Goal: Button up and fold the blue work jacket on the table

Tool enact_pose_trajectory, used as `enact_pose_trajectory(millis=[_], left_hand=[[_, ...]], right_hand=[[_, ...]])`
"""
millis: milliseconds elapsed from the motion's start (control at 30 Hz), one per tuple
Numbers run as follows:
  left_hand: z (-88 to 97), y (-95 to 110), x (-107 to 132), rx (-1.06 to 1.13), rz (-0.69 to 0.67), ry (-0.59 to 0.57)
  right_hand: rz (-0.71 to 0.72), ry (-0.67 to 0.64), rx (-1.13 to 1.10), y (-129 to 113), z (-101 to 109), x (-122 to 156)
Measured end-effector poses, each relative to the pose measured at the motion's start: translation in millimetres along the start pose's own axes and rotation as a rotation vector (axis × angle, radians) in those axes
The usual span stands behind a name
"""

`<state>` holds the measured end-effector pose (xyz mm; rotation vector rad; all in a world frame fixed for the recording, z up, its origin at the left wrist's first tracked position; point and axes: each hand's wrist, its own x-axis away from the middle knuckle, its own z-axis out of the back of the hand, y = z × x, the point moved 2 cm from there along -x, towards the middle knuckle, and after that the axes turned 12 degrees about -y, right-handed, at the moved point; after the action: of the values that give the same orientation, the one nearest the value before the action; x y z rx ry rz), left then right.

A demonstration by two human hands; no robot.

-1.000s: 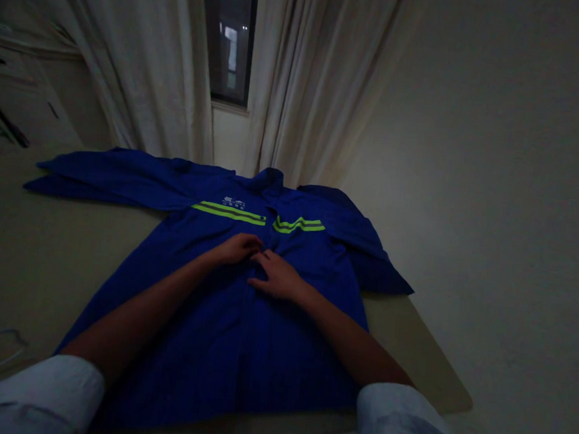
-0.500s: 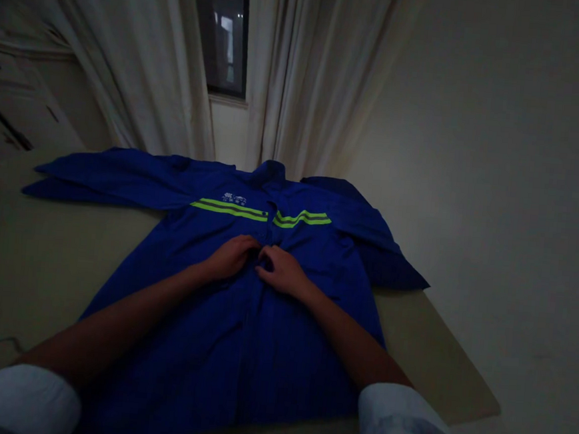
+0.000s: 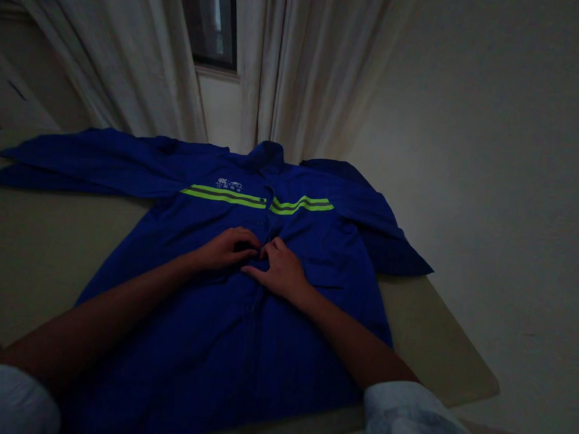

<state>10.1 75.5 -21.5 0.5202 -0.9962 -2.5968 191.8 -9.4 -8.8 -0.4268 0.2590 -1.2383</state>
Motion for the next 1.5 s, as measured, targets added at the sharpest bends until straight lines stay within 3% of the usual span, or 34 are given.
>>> enact_pose_trajectory(millis=[233, 567, 1100, 1300, 1500], left_hand=[[-2.6, 3, -2, -0.164, 0.134, 0.059], [-1.4, 4, 1, -0.038, 0.096, 0.036], [0.1, 15, 2, 0.052, 0.095, 0.075], [-4.1, 7, -1, 0.016, 0.254, 0.102], [-2.8, 5, -1, -0.021, 0.233, 0.069]], right_hand=[[-0.045, 0.015, 0.049, -7, -8, -1], [0.212, 0.118, -0.189, 10, 2, -4], [0.114, 0.179, 0.392, -4, -4, 2], [0.065, 0.116, 0.429, 0, -10, 0], [0.136, 0.144, 0.356, 4, -13, -2]])
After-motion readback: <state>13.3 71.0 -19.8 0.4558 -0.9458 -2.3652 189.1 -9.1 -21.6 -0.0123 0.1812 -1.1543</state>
